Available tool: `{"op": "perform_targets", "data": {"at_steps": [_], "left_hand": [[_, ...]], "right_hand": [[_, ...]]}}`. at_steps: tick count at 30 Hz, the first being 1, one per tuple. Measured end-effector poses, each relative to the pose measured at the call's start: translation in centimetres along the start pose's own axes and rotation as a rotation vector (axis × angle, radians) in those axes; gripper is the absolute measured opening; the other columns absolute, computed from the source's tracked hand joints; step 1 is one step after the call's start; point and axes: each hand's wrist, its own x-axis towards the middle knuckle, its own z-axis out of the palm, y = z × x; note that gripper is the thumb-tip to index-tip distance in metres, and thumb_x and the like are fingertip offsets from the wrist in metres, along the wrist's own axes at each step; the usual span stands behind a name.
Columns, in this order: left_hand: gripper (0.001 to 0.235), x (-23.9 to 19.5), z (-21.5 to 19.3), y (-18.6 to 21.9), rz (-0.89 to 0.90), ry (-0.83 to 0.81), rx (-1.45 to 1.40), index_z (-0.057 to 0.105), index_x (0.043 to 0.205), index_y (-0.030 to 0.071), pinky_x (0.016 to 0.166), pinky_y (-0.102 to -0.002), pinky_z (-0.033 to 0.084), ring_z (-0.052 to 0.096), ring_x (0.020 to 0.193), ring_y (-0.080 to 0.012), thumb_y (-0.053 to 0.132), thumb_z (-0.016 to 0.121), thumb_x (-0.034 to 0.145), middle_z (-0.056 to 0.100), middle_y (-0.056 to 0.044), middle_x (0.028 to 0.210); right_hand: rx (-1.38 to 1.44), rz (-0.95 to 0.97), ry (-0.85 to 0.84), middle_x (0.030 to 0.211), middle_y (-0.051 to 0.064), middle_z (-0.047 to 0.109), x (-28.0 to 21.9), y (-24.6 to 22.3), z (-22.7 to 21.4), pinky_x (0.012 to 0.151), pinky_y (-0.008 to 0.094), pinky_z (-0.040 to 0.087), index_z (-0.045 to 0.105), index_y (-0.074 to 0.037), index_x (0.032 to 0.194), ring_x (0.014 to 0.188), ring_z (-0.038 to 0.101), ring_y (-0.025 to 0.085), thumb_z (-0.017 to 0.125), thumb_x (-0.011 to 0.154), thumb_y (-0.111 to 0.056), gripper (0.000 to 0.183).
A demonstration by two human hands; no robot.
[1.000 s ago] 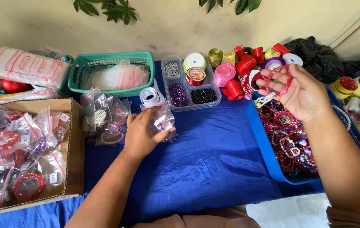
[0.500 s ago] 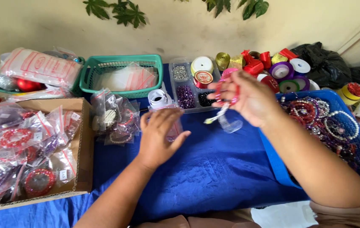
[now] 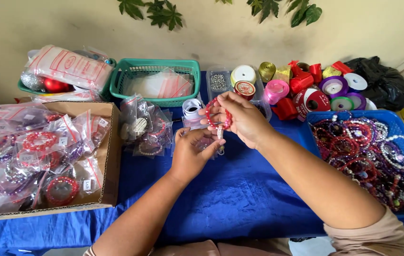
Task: Packing handmade bracelets into small plastic ziplock bags for retail.
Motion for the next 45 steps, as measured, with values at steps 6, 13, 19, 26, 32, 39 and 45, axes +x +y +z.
{"op": "perform_targets", "data": {"at_steps": [6,13,19,26,32,39,45], "left_hand": [[0.017,-0.1,0.3,-1.1,-0.016,0.057,0.029,0.079,0.092,0.015,0.096,-0.036,0.037,0.069,0.083,-0.0161,0.03,0.082,0.085,0.078,0.001,0.085],[0.012,0.1,0.0,-0.1,0.011,0.024,0.011,0.077,0.091,0.012,0.094,-0.036,0.038,0.067,0.085,-0.0174,0.024,0.078,0.088,0.077,-0.001,0.088],[0.012,1.1,-0.2,2.8,0.002,-0.061,-0.213,0.073,0.096,0.004,0.083,-0.029,0.055,0.073,0.087,-0.0164,0.015,0.075,0.09,0.076,-0.008,0.093],[0.014,2.1,1.9,3.0,-0.009,-0.141,-0.345,0.075,0.102,0.001,0.079,-0.031,0.054,0.065,0.091,-0.018,0.01,0.073,0.092,0.069,-0.011,0.105],[0.015,4.9,5.0,4.3,-0.243,-0.262,-0.846,0.066,0.107,0.002,0.082,-0.03,0.055,0.067,0.094,-0.013,0.015,0.063,0.102,0.075,-0.008,0.111],[0.018,9.1,13.2,5.2,-0.219,-0.364,-1.056,0.066,0.111,0.0,0.092,-0.034,0.056,0.07,0.1,-0.0168,0.016,0.057,0.107,0.075,-0.011,0.111],[0.018,10.3,21.7,7.8,-0.144,-0.429,-1.227,0.063,0.118,0.002,0.103,-0.032,0.051,0.067,0.114,-0.0164,0.013,0.053,0.108,0.072,-0.011,0.122]], "right_hand": [[0.028,-0.009,-0.018,0.115,0.027,0.071,1.5,1.3,0.0,0.087,0.046,0.06,0.054,-0.007,0.107,0.102,0.072,0.036,0.048,0.109,-0.027,0.021],[0.207,-0.093,-0.009,0.116,0.025,0.07,-0.5,2.7,-1.3,0.093,0.05,0.06,0.058,-0.009,0.106,0.107,0.073,0.036,0.05,0.107,-0.025,0.017],[0.211,-0.019,0.212,0.114,0.017,0.072,-1.9,7.5,-6.4,0.081,0.041,0.057,0.065,-0.009,0.108,0.101,0.072,0.027,0.051,0.107,-0.033,0.027],[0.24,-0.04,0.21,0.107,0.009,0.073,-2.9,9.0,-5.9,0.083,0.038,0.06,0.06,-0.01,0.109,0.096,0.073,0.024,0.053,0.105,-0.029,0.021],[0.385,0.003,0.087,0.099,0.003,0.068,-1.9,15.2,-9.9,0.08,0.036,0.058,0.062,-0.011,0.112,0.088,0.066,0.018,0.053,0.111,-0.029,0.02],[0.322,0.063,0.201,0.094,-0.001,0.066,-1.7,18.4,-10.8,0.067,0.031,0.046,0.062,-0.013,0.112,0.077,0.06,0.013,0.057,0.108,-0.026,0.015],[0.446,0.134,-0.075,0.119,0.022,0.071,-1.2,15.7,-9.3,0.092,0.047,0.058,0.056,-0.01,0.113,0.105,0.07,0.032,0.051,0.106,-0.035,0.027]]}}
